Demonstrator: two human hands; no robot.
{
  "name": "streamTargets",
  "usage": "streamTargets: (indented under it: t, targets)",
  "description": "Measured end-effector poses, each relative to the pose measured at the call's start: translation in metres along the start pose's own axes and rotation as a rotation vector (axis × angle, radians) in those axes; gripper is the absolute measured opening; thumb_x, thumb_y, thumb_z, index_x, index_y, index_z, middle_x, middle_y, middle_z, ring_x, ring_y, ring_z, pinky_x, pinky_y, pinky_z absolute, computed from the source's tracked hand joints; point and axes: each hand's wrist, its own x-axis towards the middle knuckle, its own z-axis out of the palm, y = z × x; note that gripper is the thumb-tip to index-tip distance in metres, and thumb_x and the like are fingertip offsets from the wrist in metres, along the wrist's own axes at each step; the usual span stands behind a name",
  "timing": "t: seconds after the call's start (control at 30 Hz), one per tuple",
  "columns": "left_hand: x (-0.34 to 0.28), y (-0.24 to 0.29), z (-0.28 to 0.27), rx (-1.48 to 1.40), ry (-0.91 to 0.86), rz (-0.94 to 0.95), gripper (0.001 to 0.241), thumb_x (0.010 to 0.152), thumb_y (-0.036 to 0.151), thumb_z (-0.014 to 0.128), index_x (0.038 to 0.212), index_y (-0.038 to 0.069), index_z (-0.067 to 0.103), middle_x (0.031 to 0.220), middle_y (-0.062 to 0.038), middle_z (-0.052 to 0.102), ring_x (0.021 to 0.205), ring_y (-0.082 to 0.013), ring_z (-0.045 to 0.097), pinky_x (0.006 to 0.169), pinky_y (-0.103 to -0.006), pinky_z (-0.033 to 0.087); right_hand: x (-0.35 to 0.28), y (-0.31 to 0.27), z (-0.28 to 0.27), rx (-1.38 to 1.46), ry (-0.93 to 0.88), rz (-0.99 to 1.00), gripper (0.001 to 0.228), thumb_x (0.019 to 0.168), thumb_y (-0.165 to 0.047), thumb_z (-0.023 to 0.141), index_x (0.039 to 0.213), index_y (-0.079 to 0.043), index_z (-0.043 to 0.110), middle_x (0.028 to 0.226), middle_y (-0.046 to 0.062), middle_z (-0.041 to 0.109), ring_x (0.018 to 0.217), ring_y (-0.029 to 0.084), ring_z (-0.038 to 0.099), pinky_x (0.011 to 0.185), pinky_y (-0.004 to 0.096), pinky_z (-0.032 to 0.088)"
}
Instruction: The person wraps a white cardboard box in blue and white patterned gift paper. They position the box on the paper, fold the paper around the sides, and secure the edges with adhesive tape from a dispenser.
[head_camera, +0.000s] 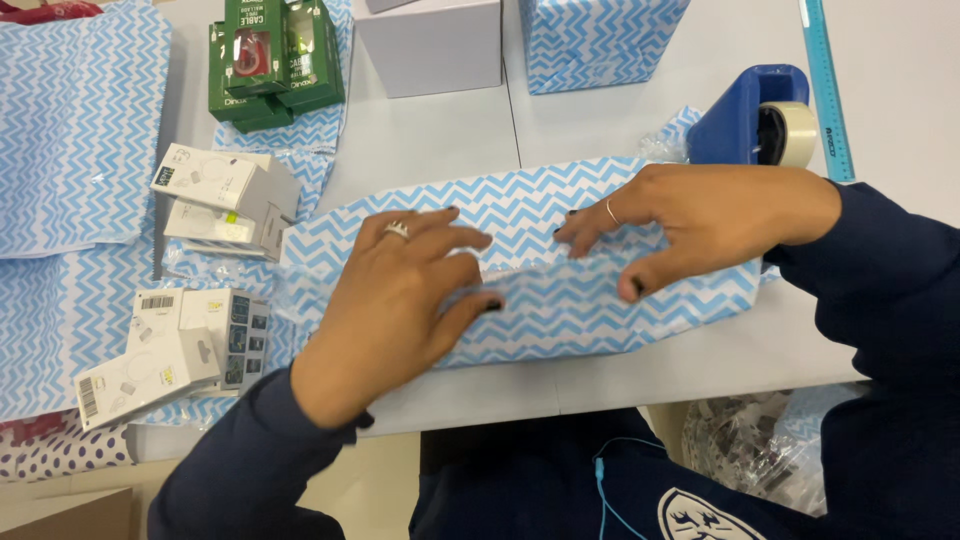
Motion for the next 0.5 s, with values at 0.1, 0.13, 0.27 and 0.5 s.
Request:
streamTargets:
  t: [0.1, 0.13, 0.27, 0.5]
  targets:
    - [0.015, -0.031, 0.026, -0.129, -0.181, -0.090, 0.026, 0.099, 0.032, 0.079, 0.089, 0.009, 0.071, 0.122, -0.003, 0.080, 0.135, -0.0493, 0.064, 0.107, -0.0599, 0.048, 0.002, 0.007, 0.005, -0.070, 0.120, -0.149, 0.048, 0.091, -0.049, 0.078, 0.116, -0.009, 0.084, 0.152, 0.002, 0.073, 0.145, 0.021, 0.067, 0.106, 0.042, 0.062]
    - [0.015, -0.035, 0.028, -0.127, -0.180, -0.087, 0.026, 0.099, 0.032, 0.079, 0.089, 0.009, 0.071, 0.122, -0.003, 0.080, 0.135, -0.0493, 0.064, 0.107, -0.0599, 0.048, 0.003, 0.009, 0.006, -0.072, 0.124, -0.148, 0.048, 0.091, -0.049, 0.078, 0.116, -0.009, 0.084, 0.152, 0.002, 0.073, 0.145, 0.021, 0.067, 0.106, 0.042, 0.062]
    - [0.020, -0.040, 0.029, -0.111, -0.221, -0.079, 0.025, 0.100, 0.035, 0.076, 0.094, 0.012, 0.068, 0.112, -0.003, 0.078, 0.108, -0.0362, 0.071, 0.082, -0.0520, 0.052, 0.005, 0.016, 0.018, -0.171, 0.220, -0.096, 0.030, 0.096, -0.037, 0.076, 0.088, -0.009, 0.083, 0.156, 0.006, 0.067, 0.128, 0.026, 0.075, 0.097, 0.046, 0.062]
    - [0.031, -0.054, 0.041, -0.231, -0.239, -0.061, 0.027, 0.088, 0.027, 0.093, 0.078, 0.015, 0.072, 0.104, -0.003, 0.067, 0.085, -0.0254, 0.068, 0.087, -0.0489, 0.047, 0.007, 0.030, 0.030, -0.291, 0.315, -0.168, 0.029, 0.097, -0.036, 0.074, 0.084, -0.011, 0.081, 0.168, 0.021, 0.050, 0.158, 0.041, 0.044, 0.116, 0.055, 0.046]
